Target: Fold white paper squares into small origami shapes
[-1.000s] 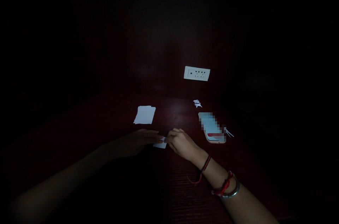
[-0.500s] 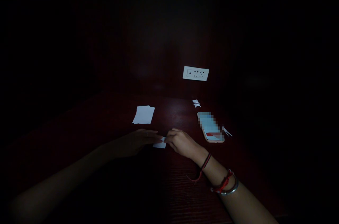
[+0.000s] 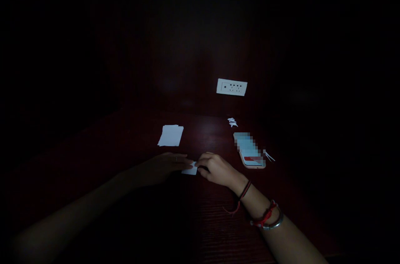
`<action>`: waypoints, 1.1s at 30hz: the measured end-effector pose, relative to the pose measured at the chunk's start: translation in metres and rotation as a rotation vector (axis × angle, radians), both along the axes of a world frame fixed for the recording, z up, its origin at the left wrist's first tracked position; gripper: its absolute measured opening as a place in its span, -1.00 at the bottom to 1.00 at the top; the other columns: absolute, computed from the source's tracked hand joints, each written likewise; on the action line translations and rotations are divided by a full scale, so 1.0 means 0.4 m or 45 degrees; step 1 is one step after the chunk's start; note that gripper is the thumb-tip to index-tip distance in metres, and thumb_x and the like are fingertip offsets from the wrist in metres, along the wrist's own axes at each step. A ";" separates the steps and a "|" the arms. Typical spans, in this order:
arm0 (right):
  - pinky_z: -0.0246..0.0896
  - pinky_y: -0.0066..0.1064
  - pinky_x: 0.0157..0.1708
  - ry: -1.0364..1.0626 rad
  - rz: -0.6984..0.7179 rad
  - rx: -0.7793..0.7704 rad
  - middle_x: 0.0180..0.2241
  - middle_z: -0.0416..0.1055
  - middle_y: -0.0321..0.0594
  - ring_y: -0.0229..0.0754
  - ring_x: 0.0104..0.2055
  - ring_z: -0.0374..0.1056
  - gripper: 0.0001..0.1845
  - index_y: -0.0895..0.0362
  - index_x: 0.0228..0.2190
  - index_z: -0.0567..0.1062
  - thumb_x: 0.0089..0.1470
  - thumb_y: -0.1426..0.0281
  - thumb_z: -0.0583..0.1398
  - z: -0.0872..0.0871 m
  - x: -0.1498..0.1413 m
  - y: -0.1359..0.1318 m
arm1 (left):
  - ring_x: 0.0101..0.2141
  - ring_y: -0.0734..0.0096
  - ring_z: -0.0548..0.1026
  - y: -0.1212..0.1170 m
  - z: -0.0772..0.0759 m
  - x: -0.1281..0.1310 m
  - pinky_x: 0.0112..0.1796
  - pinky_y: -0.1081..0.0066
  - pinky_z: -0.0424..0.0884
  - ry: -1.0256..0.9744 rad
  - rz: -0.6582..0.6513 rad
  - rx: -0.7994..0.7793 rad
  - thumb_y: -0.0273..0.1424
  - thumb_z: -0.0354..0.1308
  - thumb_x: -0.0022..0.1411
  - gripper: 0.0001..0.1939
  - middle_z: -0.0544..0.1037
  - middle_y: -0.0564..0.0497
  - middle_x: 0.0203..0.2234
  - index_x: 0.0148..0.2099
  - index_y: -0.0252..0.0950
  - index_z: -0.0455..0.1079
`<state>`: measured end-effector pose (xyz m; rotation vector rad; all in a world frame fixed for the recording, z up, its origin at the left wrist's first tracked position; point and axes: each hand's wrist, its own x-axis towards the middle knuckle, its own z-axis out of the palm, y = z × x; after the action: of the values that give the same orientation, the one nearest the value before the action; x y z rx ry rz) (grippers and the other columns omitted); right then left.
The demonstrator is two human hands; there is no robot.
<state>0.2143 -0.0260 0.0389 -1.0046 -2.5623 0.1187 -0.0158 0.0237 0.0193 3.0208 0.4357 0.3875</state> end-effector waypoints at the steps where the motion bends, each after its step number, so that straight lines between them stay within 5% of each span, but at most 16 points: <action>1: 0.13 -0.45 -0.20 -0.013 -0.006 0.007 -0.34 0.33 -0.19 -0.28 -0.26 0.23 -0.78 0.18 -0.27 0.41 0.01 0.50 0.05 0.001 0.000 -0.001 | 0.06 0.37 0.07 0.001 -0.002 0.000 -0.03 0.26 0.08 0.004 0.006 0.004 -0.72 -0.14 0.01 -0.36 0.17 0.15 0.05 0.11 -0.09 0.02; 15: 0.11 -0.40 -0.24 -0.437 -0.038 0.155 -0.39 0.31 -0.20 -0.22 -0.30 0.20 -0.78 0.14 -0.30 0.44 -0.04 0.49 0.08 0.039 -0.015 -0.011 | 0.04 0.39 0.12 0.002 0.000 0.003 -0.03 0.27 0.07 -0.022 0.042 0.028 -0.73 -0.14 0.01 -0.36 0.22 0.12 0.02 0.10 -0.09 0.04; 27: 0.06 -0.41 -0.18 -0.211 -0.119 0.034 -0.31 0.33 -0.24 -0.27 -0.26 0.24 -0.71 0.12 -0.24 0.41 -0.02 0.53 0.03 0.026 0.013 -0.007 | 0.04 0.34 0.11 0.012 -0.002 -0.016 -0.05 0.23 0.09 -0.052 -0.012 0.025 -0.75 -0.15 -0.03 -0.33 0.22 0.11 0.02 0.10 -0.10 0.05; 33: 0.09 -0.46 -0.20 -0.140 -0.001 -0.005 -0.32 0.31 -0.25 -0.30 -0.28 0.24 -0.66 0.08 -0.20 0.40 -0.01 0.57 0.02 0.022 0.005 0.000 | 0.03 0.36 0.12 0.003 0.016 -0.013 -0.05 0.27 0.09 -0.052 -0.051 0.028 -0.75 -0.15 0.01 -0.35 0.22 0.12 0.02 0.09 -0.08 0.05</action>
<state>0.2162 -0.0261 0.0476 -1.0409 -2.6613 0.0696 -0.0210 0.0250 0.0258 3.0312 0.3697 0.4534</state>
